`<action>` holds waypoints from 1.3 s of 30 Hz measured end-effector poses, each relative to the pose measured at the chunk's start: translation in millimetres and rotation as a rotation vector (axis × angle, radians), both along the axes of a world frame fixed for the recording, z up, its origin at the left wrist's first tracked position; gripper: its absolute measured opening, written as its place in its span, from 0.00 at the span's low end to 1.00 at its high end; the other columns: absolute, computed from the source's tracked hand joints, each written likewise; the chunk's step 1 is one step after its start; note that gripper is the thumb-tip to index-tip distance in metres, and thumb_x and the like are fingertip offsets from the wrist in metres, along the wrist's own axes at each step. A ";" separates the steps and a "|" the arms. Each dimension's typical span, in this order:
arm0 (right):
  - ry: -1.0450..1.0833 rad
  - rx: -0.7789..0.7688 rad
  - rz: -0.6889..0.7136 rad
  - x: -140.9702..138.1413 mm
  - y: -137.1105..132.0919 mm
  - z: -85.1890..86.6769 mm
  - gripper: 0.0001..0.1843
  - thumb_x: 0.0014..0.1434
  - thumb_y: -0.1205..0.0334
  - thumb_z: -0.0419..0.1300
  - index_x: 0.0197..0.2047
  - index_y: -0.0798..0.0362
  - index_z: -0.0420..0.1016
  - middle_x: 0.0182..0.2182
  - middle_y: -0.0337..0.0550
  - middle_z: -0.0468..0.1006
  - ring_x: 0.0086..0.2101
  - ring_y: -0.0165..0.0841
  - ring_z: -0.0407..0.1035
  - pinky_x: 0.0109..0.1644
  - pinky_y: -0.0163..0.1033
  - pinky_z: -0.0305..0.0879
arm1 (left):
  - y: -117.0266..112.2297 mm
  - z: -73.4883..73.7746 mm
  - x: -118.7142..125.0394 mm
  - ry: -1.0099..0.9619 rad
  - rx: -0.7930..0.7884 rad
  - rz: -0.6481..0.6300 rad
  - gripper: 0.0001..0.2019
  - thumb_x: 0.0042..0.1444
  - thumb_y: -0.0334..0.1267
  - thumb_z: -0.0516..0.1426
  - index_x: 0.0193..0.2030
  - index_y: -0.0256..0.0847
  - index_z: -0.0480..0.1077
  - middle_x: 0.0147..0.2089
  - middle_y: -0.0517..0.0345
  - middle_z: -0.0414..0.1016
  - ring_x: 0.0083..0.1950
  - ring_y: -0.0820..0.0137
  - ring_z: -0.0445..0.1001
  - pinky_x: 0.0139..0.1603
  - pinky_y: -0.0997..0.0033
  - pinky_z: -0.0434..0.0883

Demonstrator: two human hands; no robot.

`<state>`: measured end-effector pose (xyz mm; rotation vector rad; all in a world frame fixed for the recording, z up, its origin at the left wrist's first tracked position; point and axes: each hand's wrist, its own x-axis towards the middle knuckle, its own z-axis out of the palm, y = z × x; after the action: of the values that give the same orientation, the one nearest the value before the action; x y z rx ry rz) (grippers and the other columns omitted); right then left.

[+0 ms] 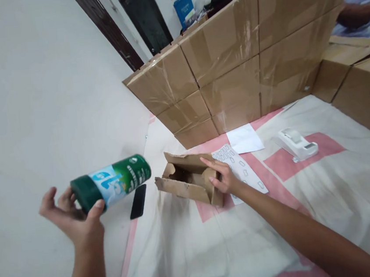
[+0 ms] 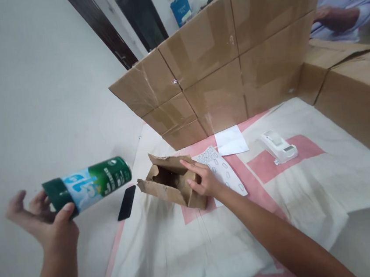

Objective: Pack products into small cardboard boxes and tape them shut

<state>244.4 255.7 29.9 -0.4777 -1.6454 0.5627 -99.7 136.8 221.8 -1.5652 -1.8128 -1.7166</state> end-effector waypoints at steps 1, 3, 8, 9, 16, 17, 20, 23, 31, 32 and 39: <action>-0.002 0.001 0.004 -0.7 -1.0 -0.6 0.32 0.62 0.57 0.56 0.69 0.54 0.68 0.32 0.43 0.74 0.30 0.37 0.68 0.36 0.44 0.71 | 7.8 5.2 12.1 0.020 0.051 -0.079 0.50 0.37 0.55 0.68 0.68 0.57 0.53 0.64 0.57 0.69 0.67 0.53 0.67 0.72 0.45 0.60; 0.003 0.005 0.001 -1.4 -1.7 -2.1 0.32 0.62 0.57 0.56 0.69 0.53 0.68 0.32 0.43 0.74 0.30 0.37 0.68 0.36 0.44 0.71 | 26.9 6.5 35.4 0.039 0.088 -0.230 0.50 0.37 0.56 0.69 0.67 0.50 0.56 0.60 0.53 0.71 0.62 0.54 0.70 0.67 0.47 0.66; 0.020 -0.004 -0.015 0.2 2.7 -5.3 0.32 0.63 0.56 0.57 0.69 0.54 0.68 0.38 0.48 0.78 0.35 0.39 0.72 0.41 0.47 0.73 | 59.4 -13.7 71.2 0.045 -0.237 -0.398 0.45 0.37 0.59 0.70 0.62 0.47 0.61 0.62 0.48 0.69 0.65 0.52 0.67 0.62 0.55 0.70; 0.029 -0.012 -0.014 0.7 3.8 -5.3 0.32 0.63 0.56 0.56 0.69 0.55 0.67 0.41 0.50 0.79 0.37 0.41 0.74 0.43 0.48 0.74 | 59.8 -16.0 72.2 0.027 -0.296 -0.419 0.44 0.36 0.60 0.69 0.60 0.46 0.63 0.61 0.47 0.70 0.65 0.50 0.68 0.61 0.55 0.71; -0.008 -0.008 0.041 -0.2 1.3 1.4 0.33 0.62 0.61 0.53 0.70 0.56 0.65 0.44 0.50 0.81 0.37 0.39 0.75 0.43 0.44 0.74 | 38.3 -15.6 54.5 -0.347 -0.589 -0.536 0.45 0.30 0.67 0.66 0.54 0.43 0.69 0.56 0.45 0.76 0.56 0.43 0.75 0.51 0.50 0.76; -0.015 -0.003 0.053 -1.0 0.2 2.0 0.33 0.62 0.62 0.53 0.70 0.56 0.64 0.44 0.50 0.81 0.36 0.38 0.75 0.42 0.44 0.74 | 37.5 -19.0 55.1 -0.367 -0.614 -0.525 0.44 0.32 0.67 0.65 0.55 0.43 0.69 0.57 0.46 0.76 0.58 0.42 0.74 0.53 0.50 0.76; -0.003 -0.001 0.058 -2.5 -1.6 2.3 0.32 0.63 0.62 0.52 0.70 0.55 0.64 0.45 0.51 0.80 0.38 0.39 0.75 0.44 0.44 0.74 | 40.7 -36.7 64.8 -0.326 -0.686 -0.440 0.45 0.41 0.67 0.61 0.62 0.42 0.66 0.61 0.47 0.75 0.63 0.42 0.72 0.59 0.47 0.73; -0.016 -0.023 0.041 -1.8 -1.5 1.6 0.32 0.62 0.62 0.53 0.69 0.55 0.66 0.45 0.51 0.81 0.37 0.39 0.75 0.43 0.45 0.74 | 45.4 -51.7 79.0 -0.093 -0.866 -0.401 0.42 0.50 0.65 0.58 0.67 0.42 0.65 0.66 0.49 0.72 0.68 0.46 0.67 0.69 0.47 0.64; 0.011 -0.066 0.030 -1.2 -1.1 1.7 0.31 0.61 0.64 0.52 0.68 0.53 0.69 0.51 0.51 0.80 0.44 0.42 0.77 0.48 0.47 0.75 | 48.1 -30.0 100.3 0.423 -1.243 -0.358 0.30 0.60 0.62 0.53 0.66 0.54 0.70 0.52 0.55 0.82 0.53 0.48 0.79 0.57 0.52 0.72; 0.011 -0.065 0.032 -1.3 -1.2 2.0 0.31 0.61 0.64 0.52 0.67 0.53 0.70 0.52 0.51 0.80 0.46 0.43 0.77 0.49 0.47 0.75 | 50.4 -29.1 101.8 0.455 -1.265 -0.361 0.31 0.60 0.62 0.54 0.67 0.54 0.68 0.49 0.54 0.83 0.50 0.49 0.81 0.52 0.54 0.73; -0.009 -0.105 -0.035 -2.0 0.2 0.6 0.30 0.61 0.62 0.53 0.66 0.56 0.72 0.51 0.53 0.81 0.46 0.45 0.77 0.50 0.48 0.75 | 79.6 -46.2 100.2 0.451 -1.295 -0.326 0.48 0.53 0.69 0.57 0.75 0.47 0.55 0.67 0.45 0.71 0.63 0.43 0.73 0.59 0.51 0.71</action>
<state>242.4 255.8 30.5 -0.5858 -1.6184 0.6235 0.5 216.4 175.6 -2.4338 -2.5769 0.0654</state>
